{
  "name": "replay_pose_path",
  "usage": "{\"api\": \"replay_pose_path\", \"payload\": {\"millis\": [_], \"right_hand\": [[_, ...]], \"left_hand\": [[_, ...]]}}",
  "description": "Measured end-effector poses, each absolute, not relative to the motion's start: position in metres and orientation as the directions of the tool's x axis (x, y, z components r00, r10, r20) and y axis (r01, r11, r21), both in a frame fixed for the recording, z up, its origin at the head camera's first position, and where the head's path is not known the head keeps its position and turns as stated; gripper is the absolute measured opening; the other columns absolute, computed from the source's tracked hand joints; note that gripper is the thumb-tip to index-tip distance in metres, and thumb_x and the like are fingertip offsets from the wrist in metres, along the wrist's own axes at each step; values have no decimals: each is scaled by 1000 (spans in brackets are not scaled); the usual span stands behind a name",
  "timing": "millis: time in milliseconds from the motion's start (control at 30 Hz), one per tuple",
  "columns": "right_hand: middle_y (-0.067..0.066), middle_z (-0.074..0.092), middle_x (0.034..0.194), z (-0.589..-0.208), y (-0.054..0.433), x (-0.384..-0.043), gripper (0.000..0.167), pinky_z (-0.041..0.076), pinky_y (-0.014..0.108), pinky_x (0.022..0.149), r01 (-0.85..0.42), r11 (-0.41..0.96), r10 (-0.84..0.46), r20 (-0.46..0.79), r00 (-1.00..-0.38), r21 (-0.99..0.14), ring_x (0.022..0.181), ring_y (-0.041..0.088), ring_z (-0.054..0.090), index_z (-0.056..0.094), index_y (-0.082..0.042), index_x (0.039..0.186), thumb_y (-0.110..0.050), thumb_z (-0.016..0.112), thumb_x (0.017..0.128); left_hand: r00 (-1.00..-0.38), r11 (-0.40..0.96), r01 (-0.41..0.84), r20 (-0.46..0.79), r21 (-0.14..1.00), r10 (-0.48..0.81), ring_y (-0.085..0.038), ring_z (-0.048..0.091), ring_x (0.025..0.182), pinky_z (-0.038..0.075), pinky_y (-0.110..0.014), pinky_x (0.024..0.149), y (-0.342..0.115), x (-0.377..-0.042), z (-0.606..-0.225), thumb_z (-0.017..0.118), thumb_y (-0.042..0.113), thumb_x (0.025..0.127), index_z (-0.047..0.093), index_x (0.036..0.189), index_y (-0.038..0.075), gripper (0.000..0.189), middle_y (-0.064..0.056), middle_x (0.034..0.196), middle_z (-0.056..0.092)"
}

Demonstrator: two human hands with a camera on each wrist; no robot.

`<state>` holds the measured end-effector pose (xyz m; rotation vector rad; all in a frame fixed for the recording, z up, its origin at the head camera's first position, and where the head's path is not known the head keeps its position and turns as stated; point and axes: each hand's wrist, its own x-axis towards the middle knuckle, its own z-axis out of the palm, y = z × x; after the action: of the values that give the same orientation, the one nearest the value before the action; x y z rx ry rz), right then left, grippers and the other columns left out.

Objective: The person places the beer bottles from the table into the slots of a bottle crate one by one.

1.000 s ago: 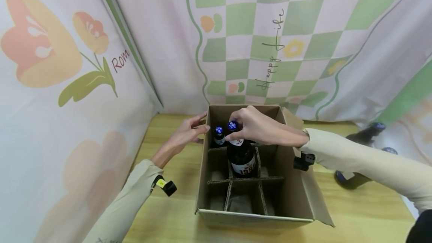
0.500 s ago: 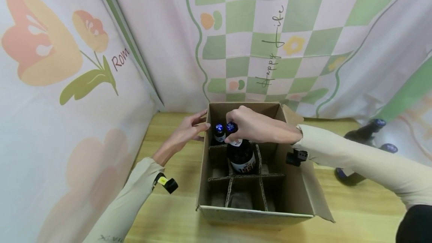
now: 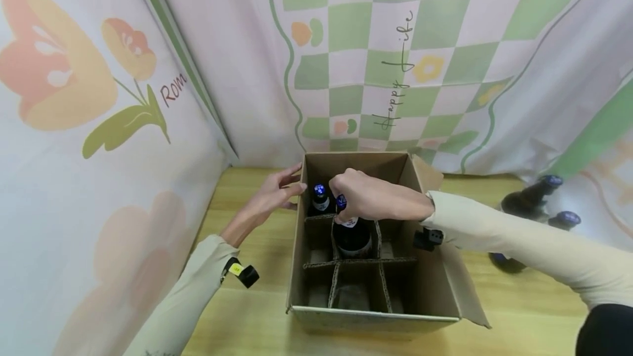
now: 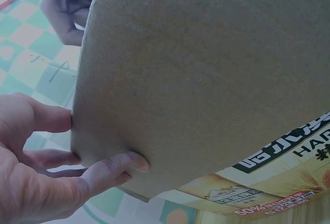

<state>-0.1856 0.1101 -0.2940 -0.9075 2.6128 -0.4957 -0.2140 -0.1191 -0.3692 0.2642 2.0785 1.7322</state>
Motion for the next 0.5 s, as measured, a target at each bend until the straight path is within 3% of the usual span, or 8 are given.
{"api": "replay_pose_path", "payload": {"millis": [200, 300, 400, 500], "right_hand": [[-4, 48, 67, -295, 111, -184, 27, 37, 22, 55, -519, 743, -643, -236, -729, -423, 54, 6, 44, 60, -6, 81, -4, 87, 83], [-7, 28, 64, -296, 112, -184, 44, 26, 23, 52, -517, 739, -649, -251, -718, -432, 53, 8, 29, 45, -12, 71, -1, 86, 82], [-8, 16, 61, -302, 115, -185, 61, 19, 22, 51, -544, 722, -675, -263, -689, -427, 51, 7, 19, 28, -20, 65, 5, 82, 81], [-9, 11, 58, -311, 119, -187, 66, 14, 22, 51, -572, 699, -708, -301, -639, -430, 51, 7, 13, 20, -23, 62, 14, 72, 79]], "left_hand": [[-895, 207, -120, -196, 971, 401, -43, 48, 143, 62, -46, 98, -119, -216, -370, 60, 12, 104, 24, 167, 14, 73, -23, 168, 31], [-894, 209, -120, -197, 970, 401, -43, 48, 143, 62, -46, 98, -119, -216, -370, 59, 11, 104, 24, 167, 14, 72, -23, 168, 31], [-894, 210, -125, -202, 970, 401, -42, 48, 144, 61, -46, 99, -119, -215, -369, 60, 11, 104, 24, 167, 14, 72, -23, 168, 31], [-893, 204, -133, -206, 970, 400, -42, 48, 143, 61, -45, 100, -119, -214, -370, 61, 12, 104, 25, 167, 15, 72, -22, 168, 31]]}}
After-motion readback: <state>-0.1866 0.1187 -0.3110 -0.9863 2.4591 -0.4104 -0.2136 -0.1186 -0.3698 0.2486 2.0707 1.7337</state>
